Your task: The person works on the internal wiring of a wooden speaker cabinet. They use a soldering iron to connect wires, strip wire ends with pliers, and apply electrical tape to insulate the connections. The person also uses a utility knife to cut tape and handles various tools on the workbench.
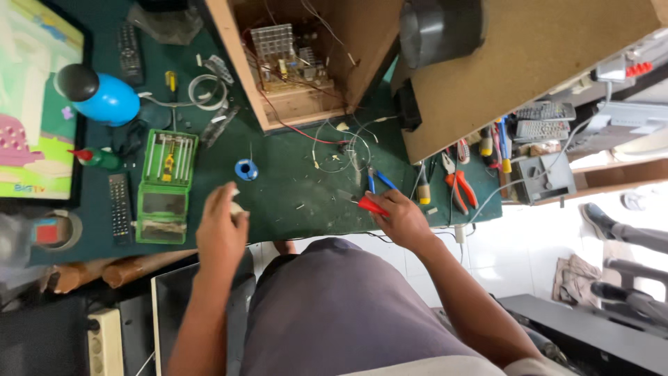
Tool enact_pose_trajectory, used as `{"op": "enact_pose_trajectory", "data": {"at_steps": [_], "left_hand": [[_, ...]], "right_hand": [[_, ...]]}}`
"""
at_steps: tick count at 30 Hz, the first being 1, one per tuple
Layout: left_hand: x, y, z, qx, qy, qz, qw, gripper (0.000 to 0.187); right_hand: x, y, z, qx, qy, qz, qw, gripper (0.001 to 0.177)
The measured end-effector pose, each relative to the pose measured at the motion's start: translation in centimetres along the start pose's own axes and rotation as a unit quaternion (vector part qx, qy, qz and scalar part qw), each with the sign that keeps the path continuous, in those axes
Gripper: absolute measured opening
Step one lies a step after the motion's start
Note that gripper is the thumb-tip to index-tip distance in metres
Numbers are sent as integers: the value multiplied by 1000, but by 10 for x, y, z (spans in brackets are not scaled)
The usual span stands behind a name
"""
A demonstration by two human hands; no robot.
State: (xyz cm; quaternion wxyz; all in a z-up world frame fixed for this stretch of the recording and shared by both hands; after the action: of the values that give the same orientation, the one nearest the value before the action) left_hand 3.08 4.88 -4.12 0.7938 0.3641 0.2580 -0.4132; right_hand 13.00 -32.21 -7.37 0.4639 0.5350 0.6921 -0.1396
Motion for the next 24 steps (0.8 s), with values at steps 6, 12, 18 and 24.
{"op": "enact_pose_trajectory", "data": {"at_steps": [6,12,18,24], "left_hand": [[31,9,-55,-39,129,-46,990,56],[29,28,1,-36,-102,-17,994,81],[-2,43,88,-29,-369,-185,910,105],[-19,71,135,98,-297,-231,921,107]], "right_hand": [[51,25,12,-55,-96,12,994,50],[48,48,3,54,-13,68,996,56],[-42,86,-108,296,343,-14,892,29],[-42,90,-131,259,326,-8,909,32]]}}
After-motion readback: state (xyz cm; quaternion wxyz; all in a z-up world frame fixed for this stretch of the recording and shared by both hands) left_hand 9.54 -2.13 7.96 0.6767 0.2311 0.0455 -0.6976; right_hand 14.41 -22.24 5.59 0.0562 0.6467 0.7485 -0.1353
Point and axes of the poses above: each hand's wrist, its own y-axis towards the middle knuckle, its own x-axis out of the palm, z = x × y, the point moved 3 cm from there along y, towards the middle knuckle, and after that the axes turned 14 degrees about z, right-handed, at the moved point
